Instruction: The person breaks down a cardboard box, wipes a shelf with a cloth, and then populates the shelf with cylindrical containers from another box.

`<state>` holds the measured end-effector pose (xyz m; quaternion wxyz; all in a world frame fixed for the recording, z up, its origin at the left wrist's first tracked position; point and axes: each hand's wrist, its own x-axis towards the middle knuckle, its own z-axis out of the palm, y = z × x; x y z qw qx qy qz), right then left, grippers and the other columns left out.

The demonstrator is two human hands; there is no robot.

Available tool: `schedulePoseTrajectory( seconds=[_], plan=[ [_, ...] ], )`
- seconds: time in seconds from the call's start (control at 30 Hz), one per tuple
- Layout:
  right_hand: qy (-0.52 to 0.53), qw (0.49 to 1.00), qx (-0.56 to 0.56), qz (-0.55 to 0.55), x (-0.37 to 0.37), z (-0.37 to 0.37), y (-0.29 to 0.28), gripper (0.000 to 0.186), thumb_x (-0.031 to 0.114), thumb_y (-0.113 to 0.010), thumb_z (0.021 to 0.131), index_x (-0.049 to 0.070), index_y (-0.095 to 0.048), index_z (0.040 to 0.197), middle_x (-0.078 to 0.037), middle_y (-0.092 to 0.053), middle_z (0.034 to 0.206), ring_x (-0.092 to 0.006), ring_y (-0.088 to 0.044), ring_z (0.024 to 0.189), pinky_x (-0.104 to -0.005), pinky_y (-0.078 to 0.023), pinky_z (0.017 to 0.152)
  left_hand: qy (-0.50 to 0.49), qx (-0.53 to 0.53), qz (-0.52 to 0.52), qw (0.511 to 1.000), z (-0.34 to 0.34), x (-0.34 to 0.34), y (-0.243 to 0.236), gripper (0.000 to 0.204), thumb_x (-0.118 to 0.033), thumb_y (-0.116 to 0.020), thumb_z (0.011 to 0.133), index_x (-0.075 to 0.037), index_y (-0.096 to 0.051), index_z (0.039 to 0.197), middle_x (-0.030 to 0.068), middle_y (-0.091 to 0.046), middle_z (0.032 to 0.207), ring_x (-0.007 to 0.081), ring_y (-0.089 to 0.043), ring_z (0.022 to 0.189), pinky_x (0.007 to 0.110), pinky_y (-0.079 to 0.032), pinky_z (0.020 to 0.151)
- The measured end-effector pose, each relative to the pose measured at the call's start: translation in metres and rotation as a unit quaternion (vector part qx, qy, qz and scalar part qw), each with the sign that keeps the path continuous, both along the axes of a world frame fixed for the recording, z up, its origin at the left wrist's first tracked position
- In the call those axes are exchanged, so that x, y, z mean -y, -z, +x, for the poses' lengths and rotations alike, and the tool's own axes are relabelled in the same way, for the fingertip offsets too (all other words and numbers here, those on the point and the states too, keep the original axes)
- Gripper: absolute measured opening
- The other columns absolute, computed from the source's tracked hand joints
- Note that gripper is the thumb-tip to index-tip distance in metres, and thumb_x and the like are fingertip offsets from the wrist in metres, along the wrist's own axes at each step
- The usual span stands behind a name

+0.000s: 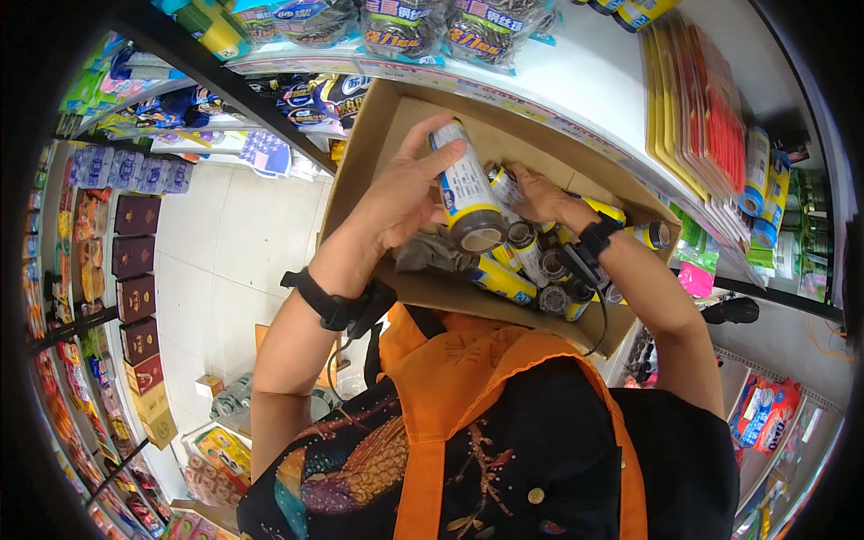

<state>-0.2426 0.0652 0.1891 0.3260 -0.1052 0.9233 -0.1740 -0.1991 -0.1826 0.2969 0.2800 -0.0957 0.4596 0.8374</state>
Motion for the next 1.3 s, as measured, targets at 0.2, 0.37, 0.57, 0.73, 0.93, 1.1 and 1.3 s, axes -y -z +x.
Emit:
schedulePoseTrajectory(
  seconds=[0.2, 0.37, 0.57, 0.73, 0.93, 1.1, 1.3],
  plan=[
    [-0.056, 0.996, -0.033, 0.058, 0.001, -0.011, 0.004, 0.081, 0.023, -0.082, 0.061, -0.005, -0.047, 0.128, -0.025, -0.051, 0.129, -0.0366, -0.048, 0.124, -0.0364, -0.041, 0.103, -0.006, -0.024, -0.037, 0.999, -0.002, -0.004, 0.007, 0.050, -0.017, -0.062, 0.094, -0.023, -0.040, 0.139, 0.0057, -0.054, 0.111, 0.0177, -0.062, 0.092, 0.038, -0.057, 0.067],
    [-0.009, 0.985, 0.059, -0.163, -0.007, 0.008, -0.058, 0.065, 0.015, -0.079, 0.067, 0.000, -0.053, 0.125, -0.014, -0.057, 0.122, -0.0266, -0.053, 0.116, -0.0326, -0.042, 0.100, -0.059, -0.091, -0.146, 0.983, 0.002, -0.006, -0.014, 0.077, -0.017, -0.068, 0.089, -0.027, -0.021, 0.150, 0.0080, -0.051, 0.115, 0.0176, -0.060, 0.094, 0.034, -0.057, 0.064],
    [0.039, 0.907, 0.127, -0.401, -0.026, 0.015, -0.104, 0.055, 0.014, -0.077, 0.079, 0.007, -0.052, 0.127, -0.005, -0.060, 0.121, -0.0157, -0.055, 0.113, -0.0320, -0.043, 0.099, -0.048, -0.062, -0.178, 0.981, -0.004, -0.004, -0.009, 0.110, -0.027, -0.075, 0.083, -0.018, 0.011, 0.151, 0.0186, -0.052, 0.124, 0.0275, -0.062, 0.100, 0.041, -0.056, 0.066],
    [0.119, 0.835, 0.209, -0.495, -0.016, 0.030, -0.133, 0.057, 0.013, -0.078, 0.079, 0.006, -0.050, 0.128, -0.010, -0.058, 0.128, -0.0222, -0.054, 0.121, -0.0380, -0.042, 0.104, -0.045, -0.057, -0.066, 0.995, -0.007, -0.006, -0.008, 0.093, -0.027, -0.070, 0.087, -0.018, -0.005, 0.151, 0.0182, -0.049, 0.126, 0.0261, -0.062, 0.098, 0.038, -0.056, 0.070],
    [0.071, 0.746, 0.226, -0.623, -0.012, 0.038, -0.138, 0.059, -0.007, -0.069, 0.079, 0.010, -0.044, 0.130, -0.014, -0.039, 0.146, -0.0293, -0.045, 0.132, -0.0427, -0.037, 0.110, 0.014, -0.025, -0.002, 1.000, -0.005, -0.005, -0.016, 0.040, -0.026, -0.048, 0.099, -0.013, -0.049, 0.137, 0.0103, -0.050, 0.132, 0.0226, -0.064, 0.096, 0.032, -0.061, 0.068],
    [0.150, 0.733, 0.236, -0.621, -0.011, 0.041, -0.144, 0.055, 0.009, -0.068, 0.086, 0.007, -0.044, 0.135, -0.010, -0.045, 0.141, -0.0240, -0.049, 0.126, -0.0404, -0.040, 0.107, 0.138, 0.027, 0.093, 0.986, -0.002, -0.001, -0.036, 0.046, -0.015, -0.043, 0.096, -0.003, -0.042, 0.141, 0.0191, -0.048, 0.137, 0.0275, -0.067, 0.097, 0.031, -0.063, 0.059],
    [0.230, 0.747, 0.259, -0.568, -0.009, 0.037, -0.139, 0.052, 0.030, -0.060, 0.093, -0.002, -0.044, 0.131, -0.015, -0.060, 0.121, -0.0244, -0.064, 0.104, -0.0413, -0.052, 0.093, 0.275, -0.072, 0.020, 0.959, 0.000, 0.004, -0.040, 0.061, -0.017, -0.062, 0.091, 0.003, -0.030, 0.139, 0.0237, -0.065, 0.109, 0.0292, -0.070, 0.087, 0.036, -0.061, 0.069]
  ],
)
